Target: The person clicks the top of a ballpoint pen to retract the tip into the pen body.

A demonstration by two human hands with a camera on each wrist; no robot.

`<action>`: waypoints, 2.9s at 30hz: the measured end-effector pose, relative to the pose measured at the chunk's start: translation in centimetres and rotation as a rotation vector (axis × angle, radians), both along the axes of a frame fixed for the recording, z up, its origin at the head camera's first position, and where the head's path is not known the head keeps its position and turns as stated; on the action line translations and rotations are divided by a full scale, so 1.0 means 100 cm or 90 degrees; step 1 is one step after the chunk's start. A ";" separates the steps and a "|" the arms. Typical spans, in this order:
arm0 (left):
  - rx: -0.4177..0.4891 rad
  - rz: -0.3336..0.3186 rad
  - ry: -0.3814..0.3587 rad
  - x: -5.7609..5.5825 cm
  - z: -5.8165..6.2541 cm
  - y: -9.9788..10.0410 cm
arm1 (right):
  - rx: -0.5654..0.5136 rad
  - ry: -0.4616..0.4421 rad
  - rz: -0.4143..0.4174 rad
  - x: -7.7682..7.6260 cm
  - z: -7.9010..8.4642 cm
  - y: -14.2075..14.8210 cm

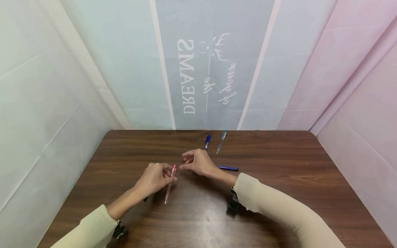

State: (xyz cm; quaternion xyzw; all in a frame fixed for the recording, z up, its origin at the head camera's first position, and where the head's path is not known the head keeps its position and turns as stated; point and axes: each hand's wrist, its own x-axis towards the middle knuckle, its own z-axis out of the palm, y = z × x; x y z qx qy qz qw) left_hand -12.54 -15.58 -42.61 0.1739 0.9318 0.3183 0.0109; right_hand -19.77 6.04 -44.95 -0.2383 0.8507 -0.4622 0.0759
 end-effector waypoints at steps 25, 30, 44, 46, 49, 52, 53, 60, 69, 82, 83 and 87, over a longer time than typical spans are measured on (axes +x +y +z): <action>0.137 0.064 -0.130 -0.063 0.011 0.013 | 0.021 0.046 -0.033 -0.032 0.020 0.056; 0.174 0.070 -0.172 -0.070 0.012 0.016 | 0.002 0.047 -0.033 -0.039 0.020 0.066; 0.267 0.069 -0.242 -0.088 0.011 0.036 | 0.040 0.045 -0.082 -0.058 0.020 0.089; 0.287 0.069 -0.252 -0.090 0.010 0.039 | 0.047 0.045 -0.085 -0.061 0.020 0.091; 0.310 0.068 -0.270 -0.093 0.009 0.042 | 0.052 0.044 -0.088 -0.066 0.019 0.094; 0.324 0.067 -0.285 -0.097 0.009 0.044 | 0.065 0.045 -0.092 -0.069 0.019 0.096; 0.330 0.063 -0.290 -0.099 0.009 0.045 | 0.069 0.045 -0.093 -0.070 0.018 0.097; 0.361 0.048 -0.319 -0.108 0.007 0.055 | 0.082 0.041 -0.093 -0.079 0.017 0.099; 0.357 0.065 -0.329 -0.115 0.001 0.067 | 0.089 0.014 -0.106 -0.089 0.014 0.096; 0.335 0.060 -0.340 -0.119 -0.003 0.081 | 0.104 -0.005 -0.096 -0.100 0.003 0.093; 0.333 0.058 -0.340 -0.120 -0.005 0.082 | 0.105 -0.005 -0.095 -0.101 0.002 0.092; 0.326 0.058 -0.341 -0.120 -0.008 0.086 | 0.110 -0.005 -0.095 -0.105 -0.002 0.091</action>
